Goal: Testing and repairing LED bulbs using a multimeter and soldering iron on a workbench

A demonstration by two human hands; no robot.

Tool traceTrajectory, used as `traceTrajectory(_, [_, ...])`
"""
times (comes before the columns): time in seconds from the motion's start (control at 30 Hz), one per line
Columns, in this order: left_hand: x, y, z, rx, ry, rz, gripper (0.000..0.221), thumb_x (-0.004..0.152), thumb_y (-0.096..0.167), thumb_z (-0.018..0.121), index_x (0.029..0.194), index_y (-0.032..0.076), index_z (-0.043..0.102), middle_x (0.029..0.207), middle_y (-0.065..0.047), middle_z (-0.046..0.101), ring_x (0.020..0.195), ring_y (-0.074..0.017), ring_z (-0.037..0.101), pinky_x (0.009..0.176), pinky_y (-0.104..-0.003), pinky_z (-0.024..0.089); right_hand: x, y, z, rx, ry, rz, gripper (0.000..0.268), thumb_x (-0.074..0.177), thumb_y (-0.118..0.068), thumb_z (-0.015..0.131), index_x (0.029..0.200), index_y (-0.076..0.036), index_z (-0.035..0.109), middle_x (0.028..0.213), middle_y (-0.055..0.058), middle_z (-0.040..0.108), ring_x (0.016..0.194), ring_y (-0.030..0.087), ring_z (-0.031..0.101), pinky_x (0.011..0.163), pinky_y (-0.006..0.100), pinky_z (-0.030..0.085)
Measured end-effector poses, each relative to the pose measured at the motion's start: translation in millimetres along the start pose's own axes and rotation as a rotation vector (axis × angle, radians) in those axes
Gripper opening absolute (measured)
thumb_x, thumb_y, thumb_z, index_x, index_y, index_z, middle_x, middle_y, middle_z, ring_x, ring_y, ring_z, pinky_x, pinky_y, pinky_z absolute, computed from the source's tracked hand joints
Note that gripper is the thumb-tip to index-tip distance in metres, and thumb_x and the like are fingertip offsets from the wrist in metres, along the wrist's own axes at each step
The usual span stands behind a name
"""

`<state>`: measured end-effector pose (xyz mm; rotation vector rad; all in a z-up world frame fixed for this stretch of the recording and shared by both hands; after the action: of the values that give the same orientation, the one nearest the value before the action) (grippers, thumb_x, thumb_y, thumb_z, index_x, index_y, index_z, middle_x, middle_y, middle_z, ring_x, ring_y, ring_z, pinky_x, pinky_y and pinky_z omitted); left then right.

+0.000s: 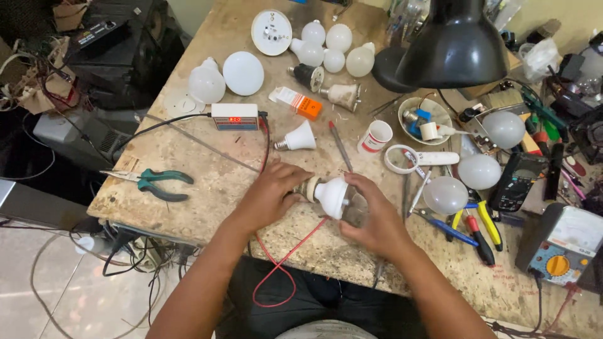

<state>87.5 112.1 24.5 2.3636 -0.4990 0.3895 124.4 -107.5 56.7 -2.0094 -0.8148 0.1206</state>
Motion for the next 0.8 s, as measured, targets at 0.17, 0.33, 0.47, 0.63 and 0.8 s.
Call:
traceTrajectory(0.17, [-10, 4, 5, 0.059, 0.140, 0.154, 0.050, 0.082, 0.015, 0.080, 0.129, 0.006, 0.067, 0.119, -0.011, 0.068, 0.117, -0.0356, 0.061, 0.117, -0.060, 0.033, 3, -11, 5, -0.268, -0.063, -0.262, 0.078, 0.064, -0.009, 0.087, 0.135, 0.000, 0.056, 0.140, 0.024, 0.058, 0.132, 0.043, 0.057, 0.111, 0.050, 0.046])
traceTrajectory(0.33, [-10, 4, 9, 0.174, 0.250, 0.204, 0.046, 0.085, 0.021, 0.078, 0.127, 0.009, 0.067, 0.118, -0.008, 0.067, 0.117, -0.0313, 0.062, 0.120, -0.060, 0.030, 8, 6, 2, -0.215, 0.017, 0.047, 0.070, 0.069, -0.034, 0.088, 0.130, -0.009, 0.065, 0.110, 0.017, 0.075, 0.108, 0.038, 0.071, 0.097, 0.051, 0.055])
traceTrajectory(0.47, [-11, 12, 5, 0.198, 0.316, 0.221, 0.041, 0.089, 0.023, 0.074, 0.127, 0.009, 0.066, 0.117, -0.007, 0.066, 0.116, -0.0306, 0.062, 0.121, -0.063, 0.027, 8, 30, -1, -0.148, -0.043, 0.379, 0.041, 0.098, -0.058, 0.055, 0.117, -0.030, 0.078, 0.087, 0.007, 0.082, 0.099, 0.027, 0.077, 0.092, 0.044, 0.057])
traceTrajectory(0.63, [-12, 14, 1, 0.226, 0.426, 0.237, 0.038, 0.091, 0.023, 0.073, 0.127, 0.010, 0.067, 0.115, -0.007, 0.068, 0.112, -0.0293, 0.063, 0.123, -0.060, 0.022, 8, -13, -9, 0.023, 0.007, 0.124, 0.088, 0.078, -0.023, 0.082, 0.152, -0.001, 0.041, 0.145, 0.030, 0.049, 0.126, 0.048, 0.058, 0.099, 0.054, 0.053])
traceTrajectory(0.8, [-12, 16, 1, 0.228, 0.445, 0.249, 0.034, 0.092, 0.021, 0.073, 0.125, 0.011, 0.068, 0.115, -0.006, 0.068, 0.111, -0.0283, 0.064, 0.123, -0.059, 0.022, 9, -5, -2, 0.085, 0.010, 0.013, 0.096, 0.060, -0.007, 0.097, 0.144, 0.001, 0.051, 0.135, 0.022, 0.057, 0.122, 0.042, 0.064, 0.104, 0.049, 0.053])
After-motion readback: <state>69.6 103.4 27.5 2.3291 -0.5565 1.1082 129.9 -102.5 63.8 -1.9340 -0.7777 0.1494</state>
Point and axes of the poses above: each hand's wrist, its own x-axis towards the middle knuckle, its own z-axis out of the palm, y = z × x, the point moved 6 cm from there along x, towards the middle knuckle
